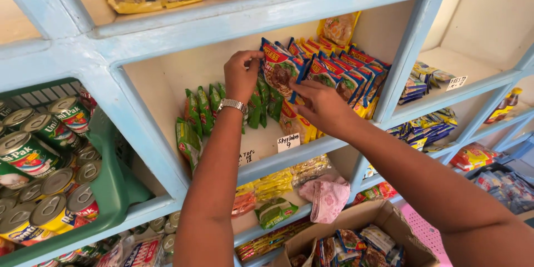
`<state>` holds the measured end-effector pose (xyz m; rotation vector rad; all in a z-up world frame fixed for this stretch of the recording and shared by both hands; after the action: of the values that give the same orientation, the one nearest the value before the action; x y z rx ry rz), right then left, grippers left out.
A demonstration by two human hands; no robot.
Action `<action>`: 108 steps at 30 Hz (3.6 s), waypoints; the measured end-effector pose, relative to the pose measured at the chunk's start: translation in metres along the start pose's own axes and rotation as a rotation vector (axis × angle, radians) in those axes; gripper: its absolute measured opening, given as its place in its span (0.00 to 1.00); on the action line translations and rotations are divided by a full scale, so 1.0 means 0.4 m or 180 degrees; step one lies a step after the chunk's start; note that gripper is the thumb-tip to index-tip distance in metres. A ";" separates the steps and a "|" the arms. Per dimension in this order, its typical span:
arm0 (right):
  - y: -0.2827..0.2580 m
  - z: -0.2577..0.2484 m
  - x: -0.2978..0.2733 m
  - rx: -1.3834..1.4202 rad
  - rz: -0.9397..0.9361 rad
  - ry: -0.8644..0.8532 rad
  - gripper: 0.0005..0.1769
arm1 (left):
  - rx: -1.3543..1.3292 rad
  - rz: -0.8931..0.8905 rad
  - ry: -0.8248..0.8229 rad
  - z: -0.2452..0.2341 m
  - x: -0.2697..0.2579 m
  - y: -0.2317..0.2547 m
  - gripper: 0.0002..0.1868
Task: Organizing and stocking instant noodle packets and snacks on store shelves.
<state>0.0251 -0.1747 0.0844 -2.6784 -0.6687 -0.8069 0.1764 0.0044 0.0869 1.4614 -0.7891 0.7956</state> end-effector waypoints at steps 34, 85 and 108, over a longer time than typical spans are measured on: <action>0.070 0.220 0.175 0.0165 0.0067 -0.0485 0.44 | 0.0467 -0.1014 -0.0614 0.033 -0.035 -0.148 0.30; 0.317 0.144 -0.761 0.1114 0.2242 -0.0698 0.22 | -0.0821 -0.0635 -0.2590 0.394 -0.653 0.309 0.13; 0.678 0.963 -1.538 -0.0324 0.2383 -0.4194 0.22 | 0.0181 -0.3356 -0.2984 0.409 -1.537 -0.043 0.17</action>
<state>-0.1200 -0.4805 -0.6124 -2.8714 0.2492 1.1986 -0.1317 -0.1496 -0.4483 1.9903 -0.5045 -0.7242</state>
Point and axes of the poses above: each hand's wrist, its own x-axis towards the middle knuckle, its own z-axis out of the palm, y = z × x, the point moved 7 cm from there along x, towards the middle knuckle, and after that the axes turned 15 degrees about -x, right-handed, at the moved point
